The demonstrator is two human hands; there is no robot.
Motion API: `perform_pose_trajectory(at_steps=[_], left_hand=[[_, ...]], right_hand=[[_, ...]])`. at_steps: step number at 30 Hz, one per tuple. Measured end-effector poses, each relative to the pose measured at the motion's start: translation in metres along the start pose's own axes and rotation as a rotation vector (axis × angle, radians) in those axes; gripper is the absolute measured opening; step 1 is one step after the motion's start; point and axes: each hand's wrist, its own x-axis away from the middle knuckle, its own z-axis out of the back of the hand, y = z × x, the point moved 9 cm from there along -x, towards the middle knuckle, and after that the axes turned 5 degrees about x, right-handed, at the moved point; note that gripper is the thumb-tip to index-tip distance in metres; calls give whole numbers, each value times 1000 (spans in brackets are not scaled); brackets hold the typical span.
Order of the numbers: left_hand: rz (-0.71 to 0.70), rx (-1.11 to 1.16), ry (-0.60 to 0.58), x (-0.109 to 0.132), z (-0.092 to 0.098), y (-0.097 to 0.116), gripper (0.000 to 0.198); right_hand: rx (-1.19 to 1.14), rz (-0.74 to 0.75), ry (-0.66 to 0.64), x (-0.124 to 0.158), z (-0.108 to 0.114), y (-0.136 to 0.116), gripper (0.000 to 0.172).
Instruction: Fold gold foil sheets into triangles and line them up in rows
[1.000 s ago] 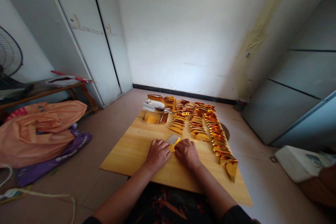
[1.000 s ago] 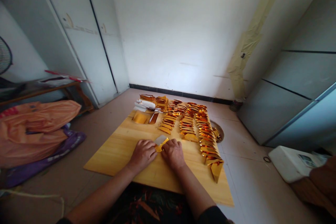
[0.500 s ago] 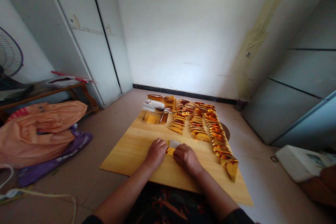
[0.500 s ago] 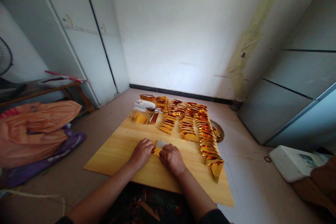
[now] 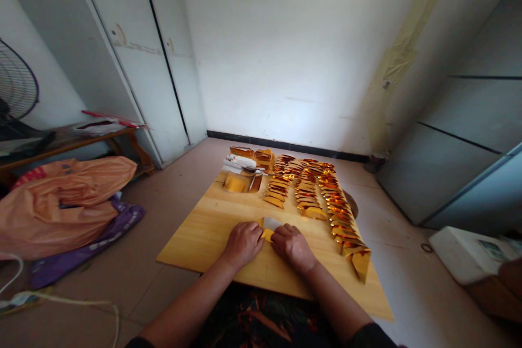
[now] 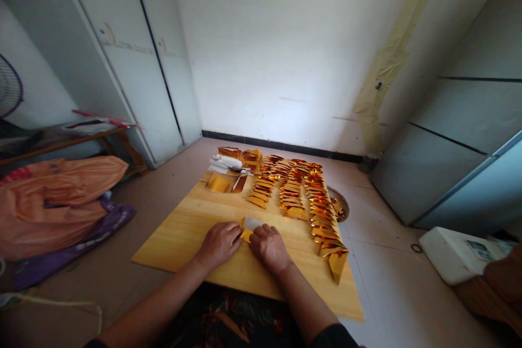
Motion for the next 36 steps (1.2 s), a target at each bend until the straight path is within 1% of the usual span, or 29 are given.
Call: perform_pose_trajectory(at_steps=[9, 13, 17, 21, 23, 25, 28, 30, 33, 36], left_hand=[[-21, -6, -2, 0, 2, 1, 7], [-24, -20, -4, -1, 1, 1, 10], [-33, -54, 2, -2, -1, 3, 8], [-64, -83, 37, -1, -1, 6, 12], [-72, -75, 56, 0, -1, 5, 15], [-74, -56, 74, 0, -1, 4, 16], [-72, -43, 97, 1, -1, 2, 20], [-65, -47, 92, 0, -1, 2, 22], [-47, -48, 62, 0, -2, 1, 23], [-40, -39, 46, 0, -1, 2, 21]], right_hand=[[61, 40, 29, 0, -2, -5, 20], [69, 34, 44, -2, 0, -4, 21], [71, 14, 49, -3, 3, -2, 21], [48, -26, 36, -2, 4, 1, 18], [30, -55, 52, -3, 6, 1, 14], [19, -69, 74, -5, 7, 1, 15], [19, -48, 78, -9, 4, -3, 16], [24, -27, 69, -10, 1, -4, 18], [17, -35, 59, -7, -3, 1, 18], [-46, -98, 50, 0, -5, 13, 19]])
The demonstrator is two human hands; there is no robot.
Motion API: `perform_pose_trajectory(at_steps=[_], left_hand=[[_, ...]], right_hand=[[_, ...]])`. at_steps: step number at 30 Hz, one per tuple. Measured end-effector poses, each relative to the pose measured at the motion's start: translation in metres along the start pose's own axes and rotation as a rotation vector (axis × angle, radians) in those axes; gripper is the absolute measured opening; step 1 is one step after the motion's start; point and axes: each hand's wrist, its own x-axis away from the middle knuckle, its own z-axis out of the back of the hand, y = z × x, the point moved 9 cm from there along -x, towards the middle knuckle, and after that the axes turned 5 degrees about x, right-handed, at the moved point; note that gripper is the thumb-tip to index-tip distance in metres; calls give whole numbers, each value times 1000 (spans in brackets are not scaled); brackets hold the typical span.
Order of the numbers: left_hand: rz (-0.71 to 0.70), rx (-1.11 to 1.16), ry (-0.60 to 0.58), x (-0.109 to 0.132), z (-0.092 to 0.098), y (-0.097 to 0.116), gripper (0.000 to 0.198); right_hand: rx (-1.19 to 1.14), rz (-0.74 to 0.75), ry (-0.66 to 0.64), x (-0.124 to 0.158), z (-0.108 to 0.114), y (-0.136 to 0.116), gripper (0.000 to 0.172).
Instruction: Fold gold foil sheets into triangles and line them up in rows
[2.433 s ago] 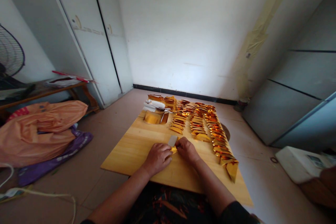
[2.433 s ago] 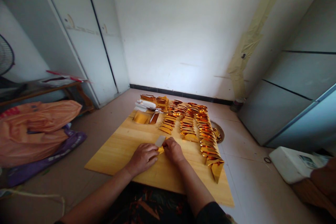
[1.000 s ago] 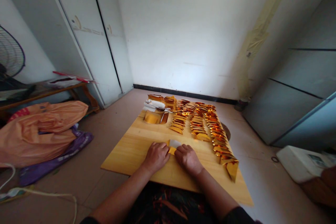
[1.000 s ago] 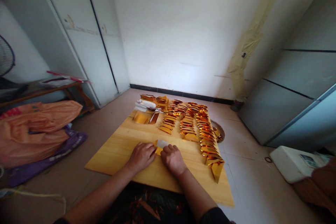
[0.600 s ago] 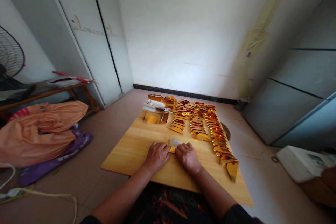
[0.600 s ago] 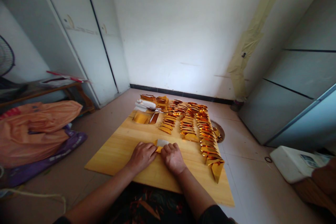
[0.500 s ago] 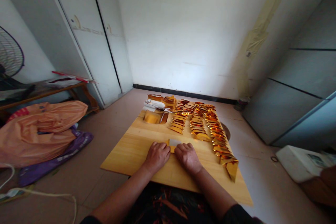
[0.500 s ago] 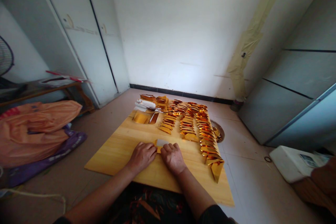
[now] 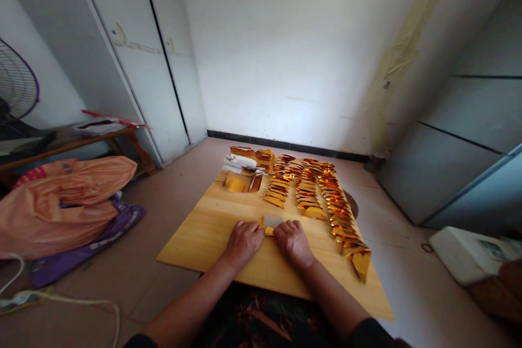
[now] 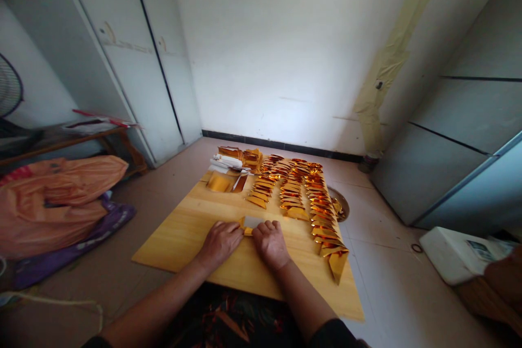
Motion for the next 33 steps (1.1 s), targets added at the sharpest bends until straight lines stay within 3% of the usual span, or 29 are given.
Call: perform_pose_trajectory(at_steps=[5, 15, 24, 33], left_hand=[[-23, 5, 0, 3, 3, 5, 18], [-52, 25, -15, 12, 1, 3, 29], [-51, 39, -53, 12, 0, 1, 26], [-62, 29, -52, 13, 0, 3, 28]], right_hand=[[-174, -112, -3, 6, -3, 19, 16], [-361, -141, -29, -7, -6, 37, 11], [-220, -117, -124, -16, -14, 35, 14], [-37, -187, -292, -26, -16, 31, 17]])
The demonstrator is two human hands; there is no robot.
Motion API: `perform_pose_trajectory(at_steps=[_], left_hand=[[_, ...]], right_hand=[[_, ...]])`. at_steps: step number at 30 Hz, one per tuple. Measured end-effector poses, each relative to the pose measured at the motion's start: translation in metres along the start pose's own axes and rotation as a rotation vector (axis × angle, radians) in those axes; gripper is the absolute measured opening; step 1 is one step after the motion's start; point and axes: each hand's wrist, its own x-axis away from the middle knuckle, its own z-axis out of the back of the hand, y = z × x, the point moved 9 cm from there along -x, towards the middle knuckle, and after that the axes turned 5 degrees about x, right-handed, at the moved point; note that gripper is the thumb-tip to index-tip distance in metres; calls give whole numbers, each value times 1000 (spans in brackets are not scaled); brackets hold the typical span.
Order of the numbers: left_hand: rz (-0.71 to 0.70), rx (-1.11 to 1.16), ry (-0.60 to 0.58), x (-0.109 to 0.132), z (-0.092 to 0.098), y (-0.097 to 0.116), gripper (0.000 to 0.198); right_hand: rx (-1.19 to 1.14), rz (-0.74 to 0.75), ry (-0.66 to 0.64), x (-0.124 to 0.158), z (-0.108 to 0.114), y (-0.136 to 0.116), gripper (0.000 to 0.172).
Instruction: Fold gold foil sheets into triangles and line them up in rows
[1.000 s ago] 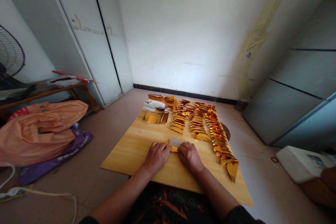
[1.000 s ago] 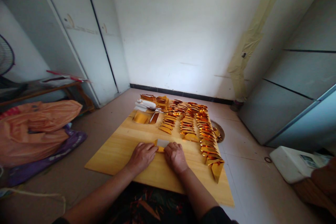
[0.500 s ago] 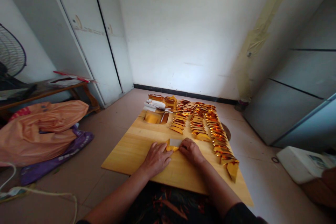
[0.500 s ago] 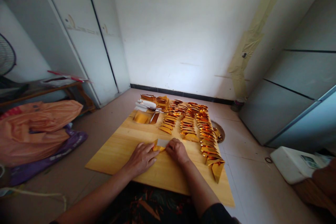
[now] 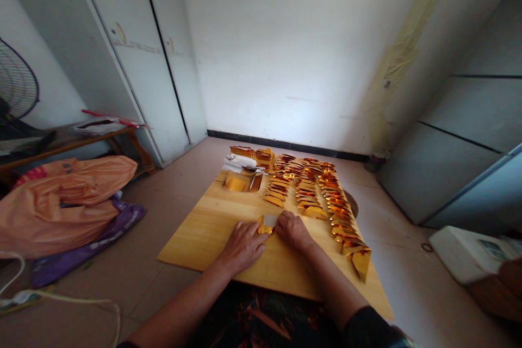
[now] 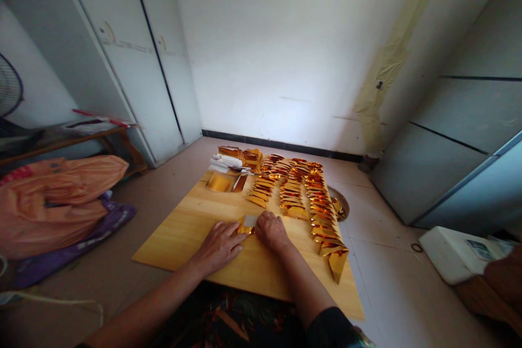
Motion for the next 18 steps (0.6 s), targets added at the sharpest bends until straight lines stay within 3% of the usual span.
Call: perform_pose_trajectory(at_steps=[6, 12, 18], left_hand=[[6, -53, -40, -1, 1, 5, 26], [41, -77, -54, -3, -4, 8, 49], [80, -97, -27, -2, -10, 8, 40]], right_hand=[[3, -15, -63, -2, 3, -2, 17], [-9, -8, -83, -3, 2, 1, 16], [-70, -23, -47, -3, 0, 5, 13]])
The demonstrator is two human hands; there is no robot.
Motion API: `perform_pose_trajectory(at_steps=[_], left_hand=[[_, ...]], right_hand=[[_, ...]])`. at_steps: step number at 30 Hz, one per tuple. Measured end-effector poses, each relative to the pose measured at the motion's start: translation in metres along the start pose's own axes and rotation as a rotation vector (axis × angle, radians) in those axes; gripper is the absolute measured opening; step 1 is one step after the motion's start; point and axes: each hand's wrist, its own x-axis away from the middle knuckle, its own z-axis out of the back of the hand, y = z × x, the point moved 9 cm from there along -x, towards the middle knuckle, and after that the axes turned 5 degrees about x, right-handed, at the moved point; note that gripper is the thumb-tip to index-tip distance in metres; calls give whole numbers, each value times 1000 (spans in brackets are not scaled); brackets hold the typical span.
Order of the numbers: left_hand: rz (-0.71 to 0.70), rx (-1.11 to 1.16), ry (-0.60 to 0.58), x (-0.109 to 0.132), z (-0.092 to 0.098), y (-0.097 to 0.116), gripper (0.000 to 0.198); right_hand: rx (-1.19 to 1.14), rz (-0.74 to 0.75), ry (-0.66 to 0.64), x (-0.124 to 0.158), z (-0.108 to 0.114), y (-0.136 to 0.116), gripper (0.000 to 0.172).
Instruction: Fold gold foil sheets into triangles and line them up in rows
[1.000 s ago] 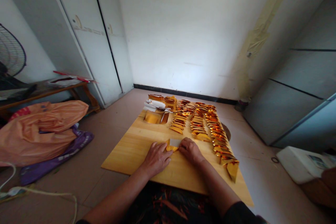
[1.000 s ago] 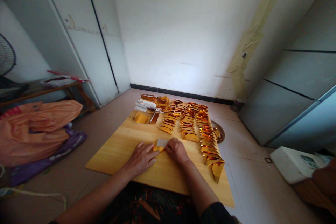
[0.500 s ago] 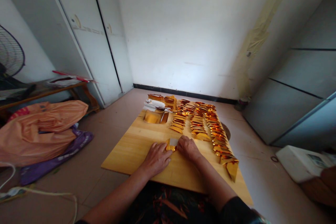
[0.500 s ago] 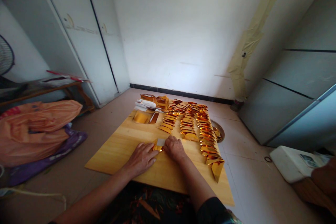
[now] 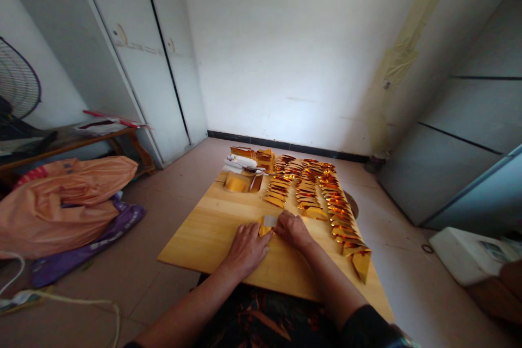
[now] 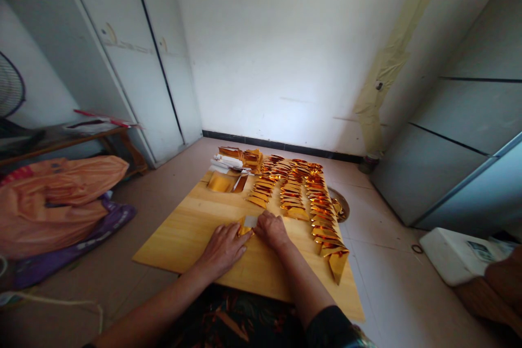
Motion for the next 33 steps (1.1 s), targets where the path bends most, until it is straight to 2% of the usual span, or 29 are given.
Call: perform_pose_trajectory(at_steps=[6, 13, 17, 23, 26, 29, 33], left_hand=[[85, 20, -45, 1, -5, -4, 39], [126, 54, -120, -2, -2, -2, 40], [135, 63, -139, -3, -2, -2, 39], [158, 128, -117, -8, 1, -4, 33], [189, 151, -89, -14, 6, -9, 24], [208, 166, -53, -19, 8, -18, 18], [204, 240, -2, -21, 4, -32, 12]], right_hand=[[-184, 4, 92, 1, -4, 9, 5], [-340, -50, 108, -1, -10, 20, 13], [-340, -105, 110, -2, -10, 19, 8], [-288, -104, 114, -5, -14, 21, 15], [-241, 9, 168, -1, -8, 14, 24], [-145, 105, 197, 10, -1, -2, 19], [-4, 120, 158, 25, 2, -26, 16]])
